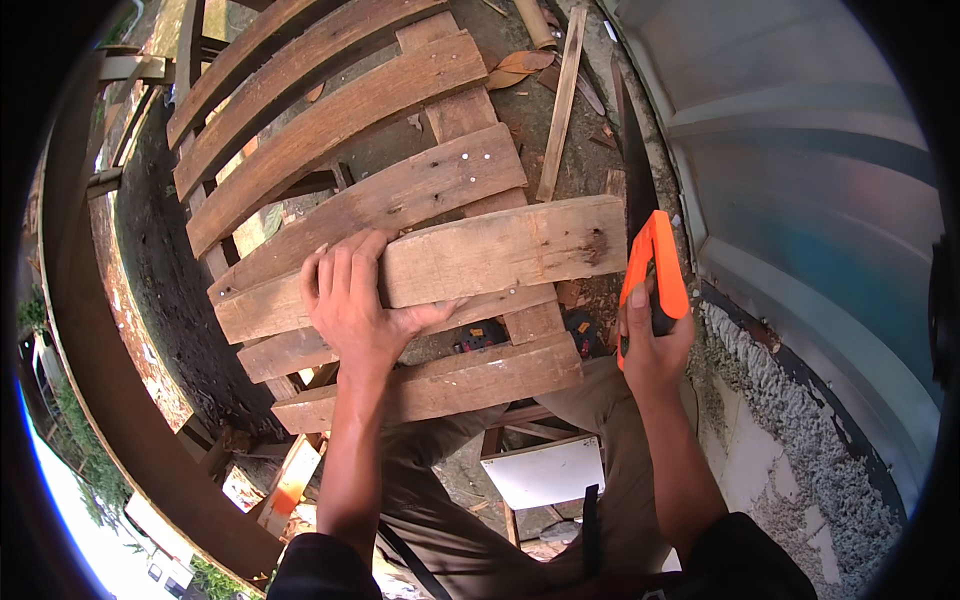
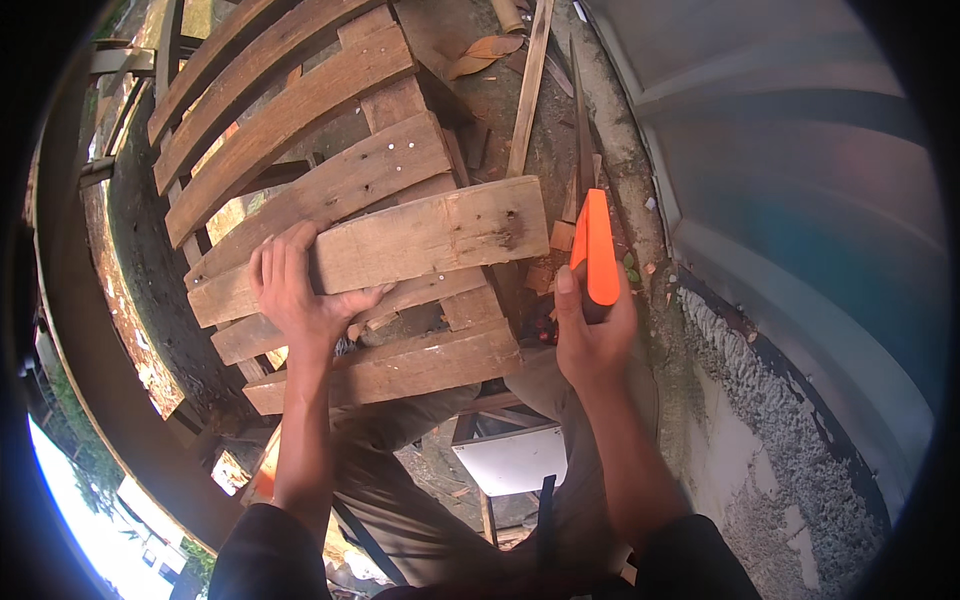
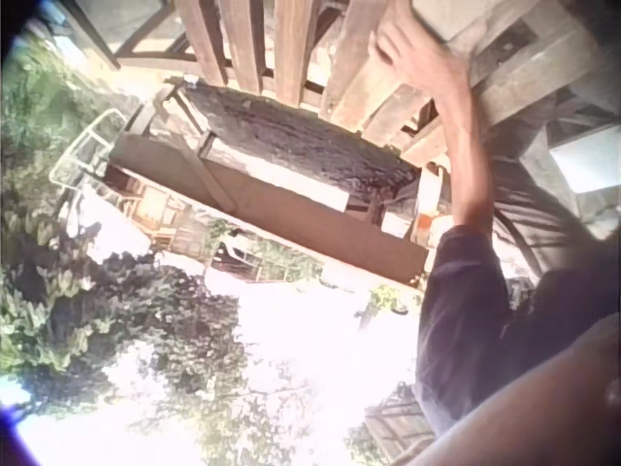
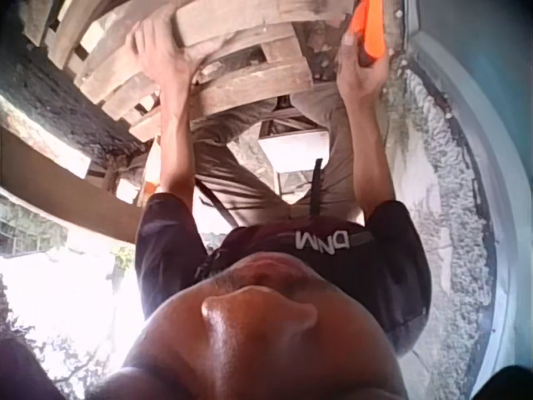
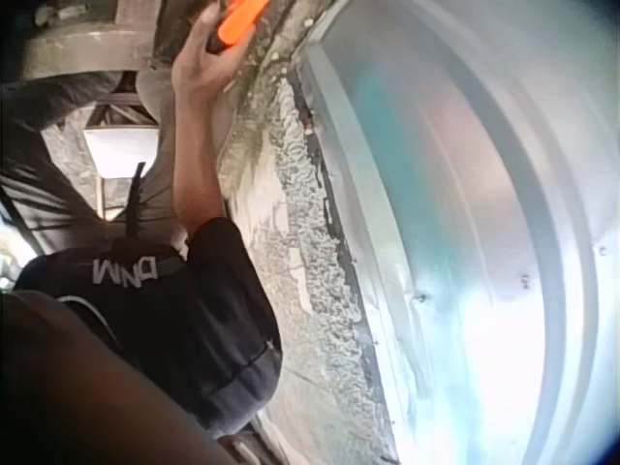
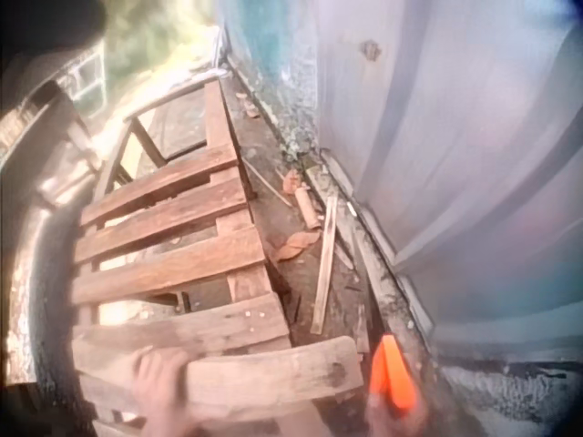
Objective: The person sits on the ground and uses a hand saw to cut wooden planks from a pallet. They repeatedly position planks, saw through them, and remove the cut pieces.
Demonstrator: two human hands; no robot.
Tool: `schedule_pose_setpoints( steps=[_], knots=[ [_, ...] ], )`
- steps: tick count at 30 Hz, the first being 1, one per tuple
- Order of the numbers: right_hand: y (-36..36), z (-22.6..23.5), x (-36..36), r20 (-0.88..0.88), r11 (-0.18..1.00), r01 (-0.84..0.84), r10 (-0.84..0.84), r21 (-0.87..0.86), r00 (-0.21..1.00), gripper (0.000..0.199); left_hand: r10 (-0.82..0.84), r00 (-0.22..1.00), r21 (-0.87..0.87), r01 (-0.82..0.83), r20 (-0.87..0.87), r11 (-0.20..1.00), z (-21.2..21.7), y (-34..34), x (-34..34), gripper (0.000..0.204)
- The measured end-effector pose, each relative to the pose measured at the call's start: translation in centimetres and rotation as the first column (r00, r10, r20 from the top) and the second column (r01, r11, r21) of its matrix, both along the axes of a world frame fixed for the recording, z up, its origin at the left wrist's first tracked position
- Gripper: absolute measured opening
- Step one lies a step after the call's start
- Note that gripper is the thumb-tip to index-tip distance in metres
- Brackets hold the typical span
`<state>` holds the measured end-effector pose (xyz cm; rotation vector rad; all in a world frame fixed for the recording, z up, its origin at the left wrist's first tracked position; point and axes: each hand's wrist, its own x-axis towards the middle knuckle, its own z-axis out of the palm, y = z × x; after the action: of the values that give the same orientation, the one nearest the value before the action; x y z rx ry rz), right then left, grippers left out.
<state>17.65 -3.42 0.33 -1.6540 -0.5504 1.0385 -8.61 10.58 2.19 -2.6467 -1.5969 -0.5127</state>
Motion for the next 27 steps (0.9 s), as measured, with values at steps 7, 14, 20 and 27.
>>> schedule_pose_setpoints(
  steps=[7, 14, 20, 27],
  knots=[
    [1.2, -1.8, -1.0, -0.02, 0.996, 0.049, -0.048, 0.077, 0.999, 0.045, -0.006, 0.999, 0.054, 0.004, 0.038, 0.999, -0.5, -0.1, 0.2, 0.085],
    [-4.1, 0.2, 0.3, -0.076, 0.912, 0.098, -0.074, 0.399, 0.994, 0.048, -0.08, 0.988, 0.133, 0.062, 0.133, 0.989, 0.3, -2.1, -0.5, 0.083],
    [-10.7, 0.8, 1.3, -0.064, 0.838, 0.145, -0.132, 0.526, 0.989, 0.04, -0.055, 0.974, 0.092, 0.036, 0.219, 0.995, 3.3, -7.0, 0.2, 0.082],
    [-16.6, -0.1, -1.4, 0.014, 0.746, 0.089, -0.13, 0.66, 0.991, 0.042, -0.074, 0.99, 0.107, 0.062, 0.116, 0.992, 0.0, -10.7, 2.1, 0.079]
  ],
)
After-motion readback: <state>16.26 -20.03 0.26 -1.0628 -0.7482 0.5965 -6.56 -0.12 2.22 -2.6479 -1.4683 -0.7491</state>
